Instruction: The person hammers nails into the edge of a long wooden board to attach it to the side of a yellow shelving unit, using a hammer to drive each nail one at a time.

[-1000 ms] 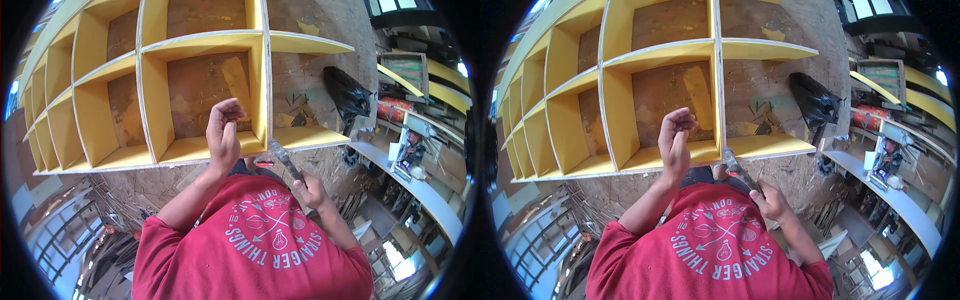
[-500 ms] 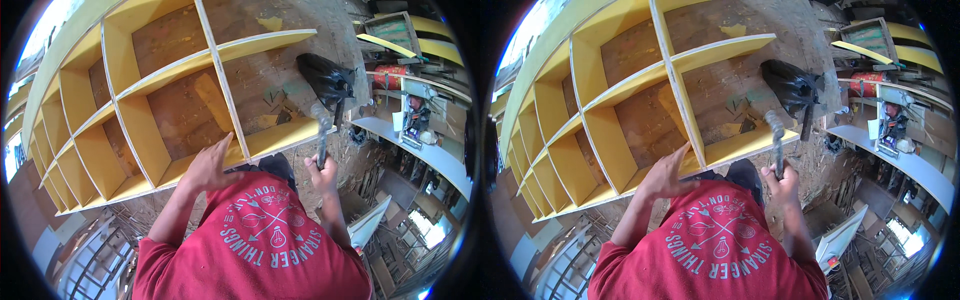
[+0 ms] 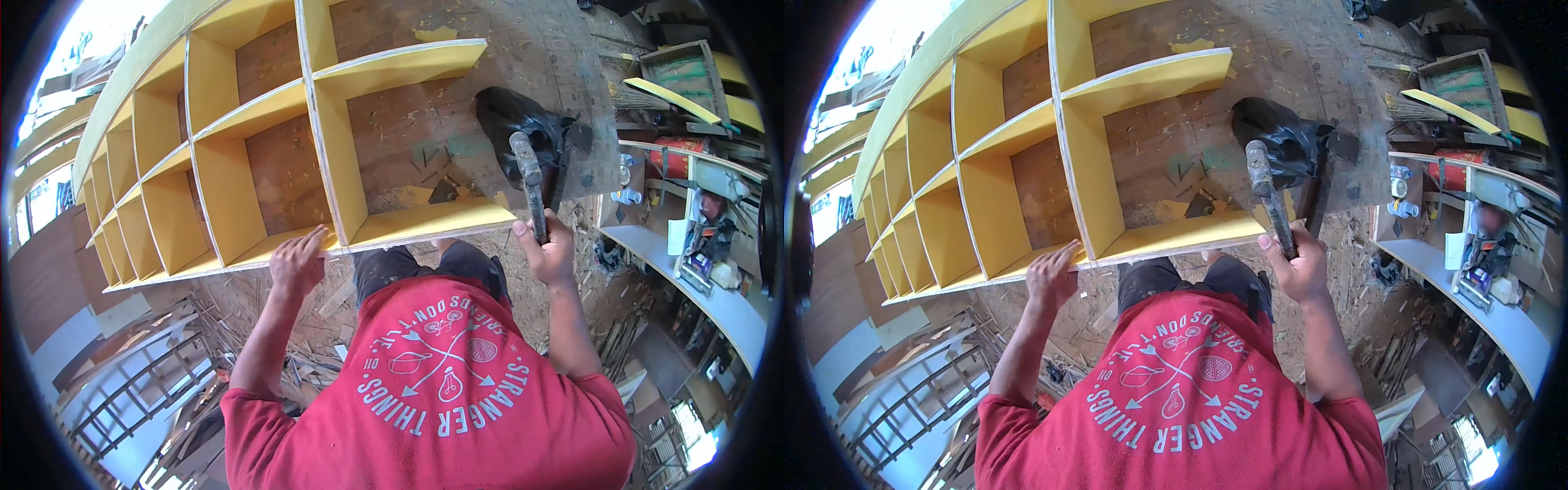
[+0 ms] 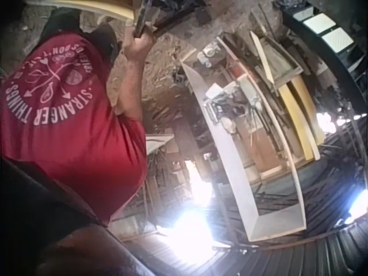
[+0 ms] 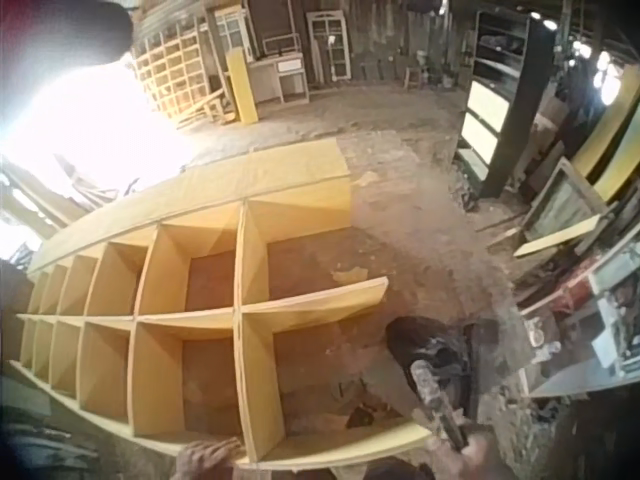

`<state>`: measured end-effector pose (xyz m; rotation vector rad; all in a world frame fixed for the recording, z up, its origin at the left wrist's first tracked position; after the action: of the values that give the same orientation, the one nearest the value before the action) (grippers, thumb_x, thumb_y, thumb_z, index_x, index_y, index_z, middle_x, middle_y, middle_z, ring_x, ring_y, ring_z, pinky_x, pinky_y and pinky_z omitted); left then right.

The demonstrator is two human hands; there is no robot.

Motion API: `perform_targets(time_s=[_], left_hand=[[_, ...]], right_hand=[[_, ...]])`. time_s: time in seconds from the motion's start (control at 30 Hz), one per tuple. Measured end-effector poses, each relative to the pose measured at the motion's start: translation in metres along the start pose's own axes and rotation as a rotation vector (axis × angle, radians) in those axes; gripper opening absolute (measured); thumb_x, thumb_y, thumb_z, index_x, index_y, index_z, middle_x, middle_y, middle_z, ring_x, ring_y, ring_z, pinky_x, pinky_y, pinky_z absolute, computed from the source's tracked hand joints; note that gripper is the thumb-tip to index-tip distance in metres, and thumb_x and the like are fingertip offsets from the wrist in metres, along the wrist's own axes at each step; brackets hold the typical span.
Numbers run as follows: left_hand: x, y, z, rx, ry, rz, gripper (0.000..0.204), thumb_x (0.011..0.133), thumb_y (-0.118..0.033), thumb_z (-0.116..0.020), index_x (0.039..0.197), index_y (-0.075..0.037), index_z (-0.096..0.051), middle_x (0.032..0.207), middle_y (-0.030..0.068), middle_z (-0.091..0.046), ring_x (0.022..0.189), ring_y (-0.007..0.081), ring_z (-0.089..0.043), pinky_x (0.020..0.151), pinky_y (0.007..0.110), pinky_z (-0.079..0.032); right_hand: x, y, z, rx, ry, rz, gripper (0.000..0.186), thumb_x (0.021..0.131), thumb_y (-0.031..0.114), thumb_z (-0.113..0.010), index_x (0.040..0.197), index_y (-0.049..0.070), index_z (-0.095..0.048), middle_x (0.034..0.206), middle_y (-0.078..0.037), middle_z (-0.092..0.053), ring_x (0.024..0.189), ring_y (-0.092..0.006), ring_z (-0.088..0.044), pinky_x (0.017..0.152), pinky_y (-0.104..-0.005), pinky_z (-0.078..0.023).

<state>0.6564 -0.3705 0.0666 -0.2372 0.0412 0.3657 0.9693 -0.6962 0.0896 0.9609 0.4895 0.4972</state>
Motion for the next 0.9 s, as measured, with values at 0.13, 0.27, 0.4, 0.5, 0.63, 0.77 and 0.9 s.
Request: perform_targets(time_s=[0.13,0.27,0.4,0.5,0.63,0.77,0.9], left_hand=[[0.019,-0.017,0.017,0.019,0.140,0.095,0.038,0.085,-0.013,-0.070,0.122,-0.008,-0.072,0.120,0.0096,-0.079,0.105,0.0291,-0.077,0.093,0.043,-0.060],[0.078,-0.086,0.103,-0.112,-0.014,0.070,0.036,0.088,-0.021,-0.074,0.122,-0.009,-0.073,0.110,0.0148,-0.078,0.106,0.0342,-0.074,0.095,0.045,-0.058],[0.157,-0.137,0.087,-0.188,0.400,0.305,0.032,0.088,-0.030,-0.078,0.107,-0.004,-0.075,0.097,0.0245,-0.073,0.099,0.0408,-0.072,0.089,0.049,-0.056],[0.191,-0.151,-0.016,-0.214,0.477,0.067,0.027,0.087,-0.029,-0.076,0.096,-0.003,-0.077,0.095,0.0255,-0.073,0.091,0.0439,-0.072,0.082,0.053,-0.056],[0.214,-0.121,-0.167,0.040,0.749,-0.048,0.028,0.094,-0.028,-0.064,0.101,-0.005,-0.079,0.101,0.0238,-0.076,0.097,0.0420,-0.075,0.085,0.053,-0.058],[0.230,-0.121,-0.196,0.101,0.671,-0.015,0.023,0.083,-0.021,-0.075,0.099,-0.007,-0.081,0.102,0.0212,-0.078,0.095,0.0427,-0.075,0.085,0.052,-0.060],[0.231,-0.136,-0.196,0.069,0.634,-0.120,0.025,0.083,-0.024,-0.075,0.100,-0.007,-0.079,0.097,0.0215,-0.077,0.091,0.0431,-0.075,0.080,0.052,-0.060]], right_hand=[[0.000,-0.027,0.027,0.023,-0.021,-0.016,0.031,0.096,0.031,-0.081,0.087,0.005,-0.067,0.065,-0.001,-0.060,0.061,-0.0112,-0.056,0.060,-0.0311,-0.046],[-0.008,-0.048,0.056,0.046,-0.065,-0.040,0.034,0.096,0.033,-0.081,0.085,0.005,-0.065,0.061,-0.001,-0.058,0.057,-0.0104,-0.055,0.056,-0.0327,-0.045],[-0.020,-0.072,0.080,0.002,-0.089,-0.058,0.035,0.095,0.035,-0.081,0.085,0.005,-0.066,0.061,0.000,-0.057,0.056,-0.0114,-0.054,0.055,-0.0333,-0.044],[-0.025,-0.074,0.084,-0.009,-0.056,-0.062,0.035,0.096,0.035,-0.081,0.087,0.005,-0.067,0.063,-0.002,-0.058,0.058,-0.0125,-0.055,0.057,-0.0340,-0.045],[-0.038,-0.081,0.087,0.003,-0.069,-0.099,0.035,0.096,0.035,-0.080,0.089,0.004,-0.067,0.066,-0.004,-0.059,0.061,-0.0147,-0.057,0.059,-0.0351,-0.046],[-0.058,-0.103,0.089,-0.020,-0.048,-0.168,0.033,0.097,0.033,-0.080,0.090,0.003,-0.068,0.066,-0.004,-0.060,0.060,-0.0155,-0.056,0.059,-0.0358,-0.046],[-0.065,-0.113,0.085,-0.015,-0.035,-0.202,0.032,0.096,0.033,-0.080,0.091,0.003,-0.068,0.066,-0.004,-0.059,0.059,-0.0154,-0.056,0.059,-0.0359,-0.046]])
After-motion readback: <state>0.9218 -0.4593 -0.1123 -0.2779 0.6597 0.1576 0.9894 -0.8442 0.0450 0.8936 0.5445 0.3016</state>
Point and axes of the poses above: each hand's wrist, its own x-axis towards the middle knuckle, its own z-axis out of the back of the hand, y = z × x, the point moved 8 cm from there along x, towards the middle knuckle
